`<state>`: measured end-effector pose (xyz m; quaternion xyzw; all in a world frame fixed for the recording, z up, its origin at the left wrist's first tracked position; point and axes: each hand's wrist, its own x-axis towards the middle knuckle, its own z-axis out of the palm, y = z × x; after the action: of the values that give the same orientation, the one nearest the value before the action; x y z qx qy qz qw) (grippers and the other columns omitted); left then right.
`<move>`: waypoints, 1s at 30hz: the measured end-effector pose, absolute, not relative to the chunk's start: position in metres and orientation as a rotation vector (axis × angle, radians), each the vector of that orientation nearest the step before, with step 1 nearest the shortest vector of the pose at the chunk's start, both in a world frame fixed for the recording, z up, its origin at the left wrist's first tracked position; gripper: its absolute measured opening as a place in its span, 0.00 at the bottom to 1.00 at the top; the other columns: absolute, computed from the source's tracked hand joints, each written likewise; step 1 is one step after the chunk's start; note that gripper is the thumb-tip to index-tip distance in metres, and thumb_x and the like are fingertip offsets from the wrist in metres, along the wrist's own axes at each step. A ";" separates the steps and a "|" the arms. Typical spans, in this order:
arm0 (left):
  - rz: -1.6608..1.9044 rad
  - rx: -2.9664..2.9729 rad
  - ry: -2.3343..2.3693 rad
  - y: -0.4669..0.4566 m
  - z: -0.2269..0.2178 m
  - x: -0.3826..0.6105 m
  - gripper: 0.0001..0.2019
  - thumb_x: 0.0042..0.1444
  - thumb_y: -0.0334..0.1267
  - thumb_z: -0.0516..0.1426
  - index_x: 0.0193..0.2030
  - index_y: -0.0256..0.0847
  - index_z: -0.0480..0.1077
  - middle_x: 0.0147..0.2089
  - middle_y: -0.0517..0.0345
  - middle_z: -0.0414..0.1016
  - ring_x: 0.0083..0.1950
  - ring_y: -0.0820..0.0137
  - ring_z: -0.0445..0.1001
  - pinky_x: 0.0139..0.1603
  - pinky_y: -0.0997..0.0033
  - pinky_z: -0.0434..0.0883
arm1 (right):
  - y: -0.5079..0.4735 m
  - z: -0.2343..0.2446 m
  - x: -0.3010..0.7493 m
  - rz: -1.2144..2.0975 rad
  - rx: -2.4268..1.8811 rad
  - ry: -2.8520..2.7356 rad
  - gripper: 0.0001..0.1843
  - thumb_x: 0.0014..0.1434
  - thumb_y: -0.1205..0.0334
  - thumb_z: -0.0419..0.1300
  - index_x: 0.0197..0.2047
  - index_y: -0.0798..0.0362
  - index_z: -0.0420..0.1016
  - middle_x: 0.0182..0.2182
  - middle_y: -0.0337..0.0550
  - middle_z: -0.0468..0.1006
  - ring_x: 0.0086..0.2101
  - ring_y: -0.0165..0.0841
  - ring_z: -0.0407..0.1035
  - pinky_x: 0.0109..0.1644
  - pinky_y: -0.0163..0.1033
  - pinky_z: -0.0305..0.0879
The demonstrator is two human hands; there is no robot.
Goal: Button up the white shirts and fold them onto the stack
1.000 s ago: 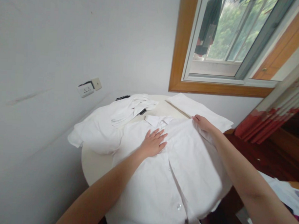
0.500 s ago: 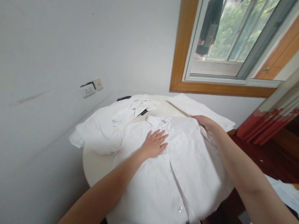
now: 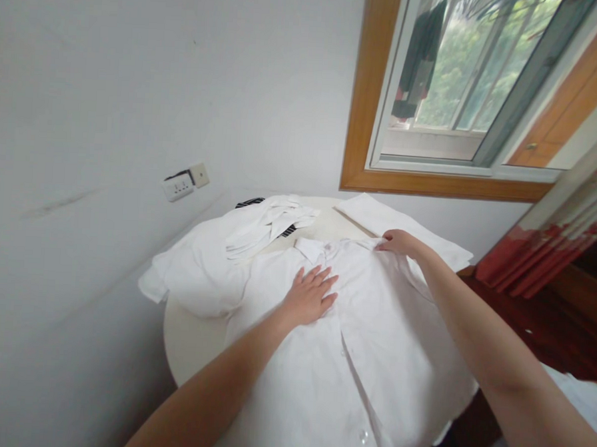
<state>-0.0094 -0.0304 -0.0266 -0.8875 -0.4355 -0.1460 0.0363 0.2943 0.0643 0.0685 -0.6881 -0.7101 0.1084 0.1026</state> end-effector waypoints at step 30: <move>-0.431 -2.736 -1.344 -0.031 -0.024 -0.008 0.25 0.65 0.53 0.44 0.67 0.56 0.57 0.71 0.61 0.55 0.71 0.60 0.52 0.69 0.42 0.51 | 0.053 -0.028 0.251 -0.064 -1.951 -2.276 0.28 0.69 0.53 0.40 0.68 0.53 0.56 0.68 0.48 0.55 0.66 0.41 0.49 0.67 0.49 0.44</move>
<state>-0.0078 -0.0305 -0.0244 -0.8882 -0.4364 -0.1399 0.0316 0.2513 0.0526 -0.0280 -0.6491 -0.7571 -0.0212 0.0714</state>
